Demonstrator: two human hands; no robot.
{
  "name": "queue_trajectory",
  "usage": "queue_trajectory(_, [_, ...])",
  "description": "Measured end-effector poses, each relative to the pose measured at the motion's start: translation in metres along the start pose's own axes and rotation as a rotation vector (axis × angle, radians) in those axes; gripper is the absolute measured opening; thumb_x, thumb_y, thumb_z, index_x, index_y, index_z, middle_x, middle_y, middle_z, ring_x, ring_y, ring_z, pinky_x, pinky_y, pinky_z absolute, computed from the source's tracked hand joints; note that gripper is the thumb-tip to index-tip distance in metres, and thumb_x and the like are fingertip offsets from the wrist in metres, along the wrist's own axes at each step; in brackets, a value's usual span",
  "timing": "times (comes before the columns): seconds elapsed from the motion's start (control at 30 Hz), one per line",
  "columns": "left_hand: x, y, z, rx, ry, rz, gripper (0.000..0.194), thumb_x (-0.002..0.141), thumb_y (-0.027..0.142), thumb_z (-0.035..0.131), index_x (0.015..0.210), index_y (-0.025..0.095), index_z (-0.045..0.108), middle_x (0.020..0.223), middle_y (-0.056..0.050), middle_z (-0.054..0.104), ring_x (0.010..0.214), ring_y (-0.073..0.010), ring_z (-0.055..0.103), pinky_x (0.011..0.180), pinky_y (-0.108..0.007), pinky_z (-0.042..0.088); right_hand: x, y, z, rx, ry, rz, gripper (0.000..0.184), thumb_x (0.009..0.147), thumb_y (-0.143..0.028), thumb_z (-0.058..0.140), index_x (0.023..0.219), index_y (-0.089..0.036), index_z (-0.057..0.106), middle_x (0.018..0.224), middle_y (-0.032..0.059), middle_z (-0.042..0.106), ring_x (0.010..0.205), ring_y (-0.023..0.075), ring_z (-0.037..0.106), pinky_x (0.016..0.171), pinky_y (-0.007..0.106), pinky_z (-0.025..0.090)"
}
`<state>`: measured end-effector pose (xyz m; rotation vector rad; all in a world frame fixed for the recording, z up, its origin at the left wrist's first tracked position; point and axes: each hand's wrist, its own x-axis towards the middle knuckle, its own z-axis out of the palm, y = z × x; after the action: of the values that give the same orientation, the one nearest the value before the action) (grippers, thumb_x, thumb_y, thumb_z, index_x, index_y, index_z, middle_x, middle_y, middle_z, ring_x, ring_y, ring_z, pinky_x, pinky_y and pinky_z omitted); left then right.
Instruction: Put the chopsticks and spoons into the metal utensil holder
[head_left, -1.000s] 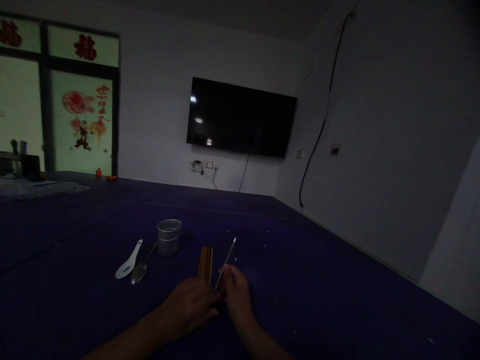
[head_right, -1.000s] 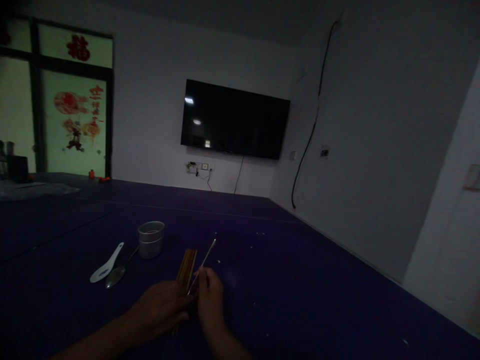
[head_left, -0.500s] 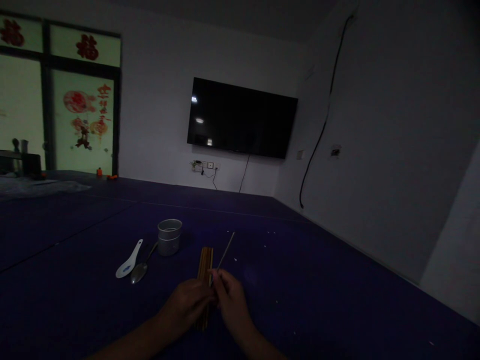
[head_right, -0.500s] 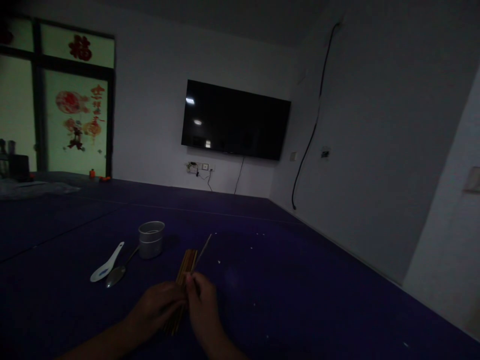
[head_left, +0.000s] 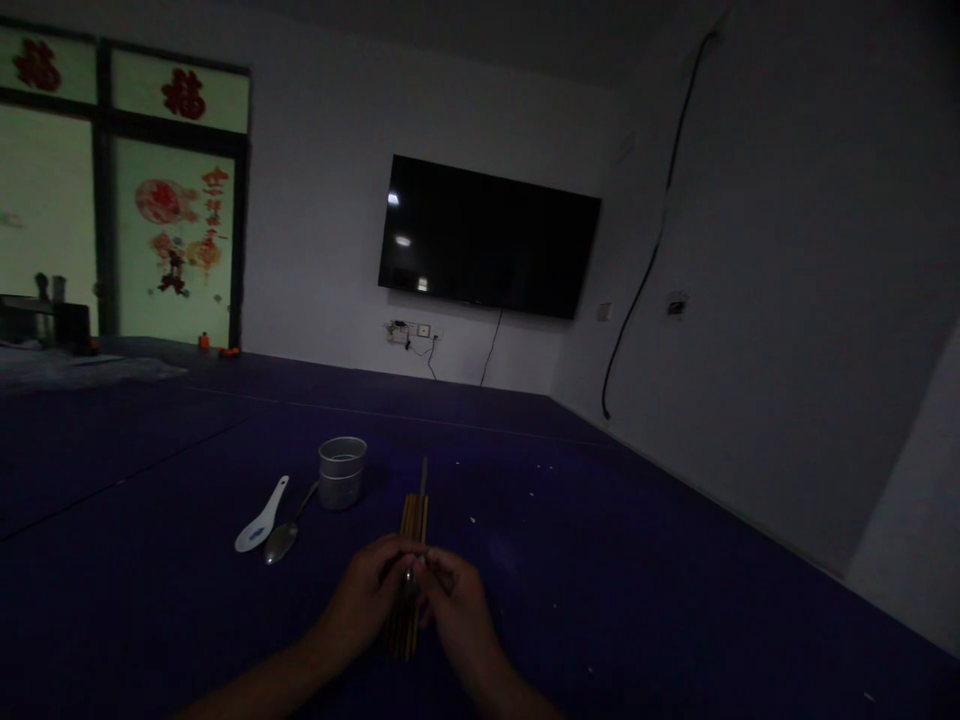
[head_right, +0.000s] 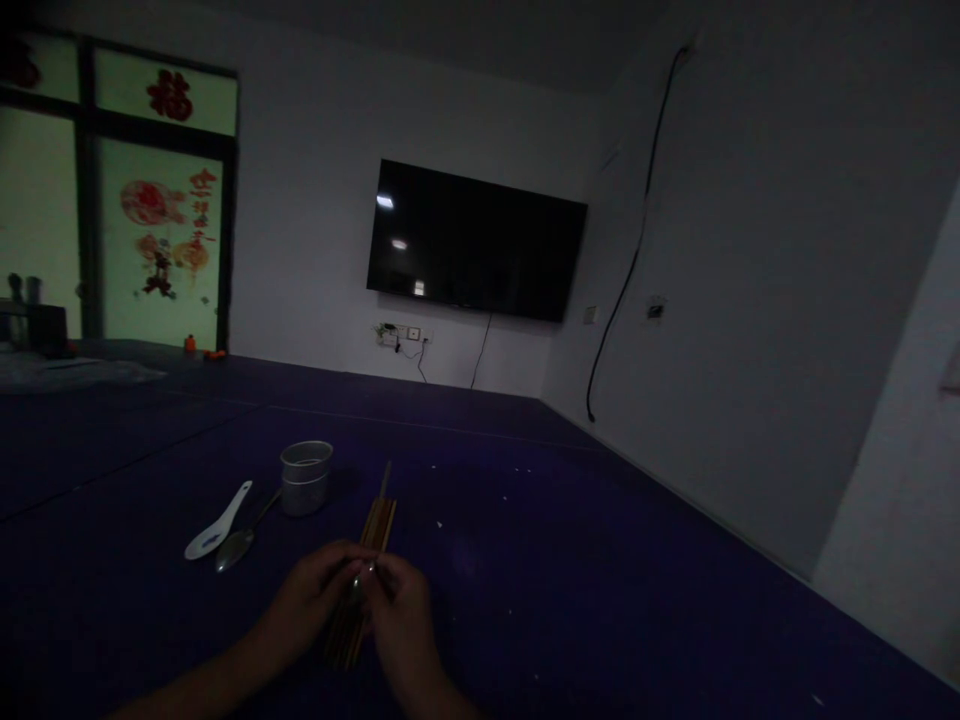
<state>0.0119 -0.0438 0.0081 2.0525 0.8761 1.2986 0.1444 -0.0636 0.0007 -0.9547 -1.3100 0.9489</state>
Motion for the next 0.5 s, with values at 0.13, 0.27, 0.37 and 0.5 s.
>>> queue_trajectory(0.13, [-0.004,-0.011,0.002,0.04,-0.071,0.088,0.034,0.092,0.027,0.037,0.118,0.022,0.058,0.11,-0.008,0.065,0.099,-0.0185,0.061,0.084,-0.033,0.05,0.001,0.003,0.0,0.038,0.062,0.017,0.045,0.063,-0.059,0.068,0.076,-0.016,0.07,0.062,0.0035,0.062,0.056,0.0158,0.057,0.045,0.023,0.044])
queue_trajectory(0.27, [-0.007,-0.019,0.003,0.128,-0.079,0.172,0.036,0.093,0.024,0.034,0.126,0.025,0.05,0.114,-0.007,0.063,0.104,-0.0178,0.058,0.089,-0.033,0.049,0.001,0.003,-0.002,0.023,0.093,0.006,0.044,0.066,-0.059,0.064,0.072,-0.015,0.069,0.06,0.0036,0.061,0.051,0.0136,0.053,0.043,0.023,0.042])
queue_trajectory(0.37, [-0.006,-0.019,0.001,0.236,-0.077,0.225,0.038,0.093,0.022,0.036,0.13,0.025,0.045,0.114,-0.007,0.062,0.104,-0.0177,0.058,0.09,-0.033,0.049,0.002,0.004,-0.005,-0.001,0.102,0.009,0.044,0.067,-0.059,0.062,0.065,-0.015,0.067,0.057,0.0023,0.058,0.046,0.011,0.048,0.039,0.021,0.038])
queue_trajectory(0.5, [-0.003,-0.013,-0.004,0.395,-0.159,0.281,0.034,0.094,0.024,0.036,0.123,0.025,0.052,0.12,-0.006,0.06,0.111,-0.0183,0.054,0.096,-0.035,0.046,0.006,0.01,-0.011,-0.043,0.113,0.076,0.046,0.062,-0.061,0.062,0.059,-0.015,0.064,0.048,-0.0009,0.051,0.041,0.0092,0.043,0.036,0.02,0.034])
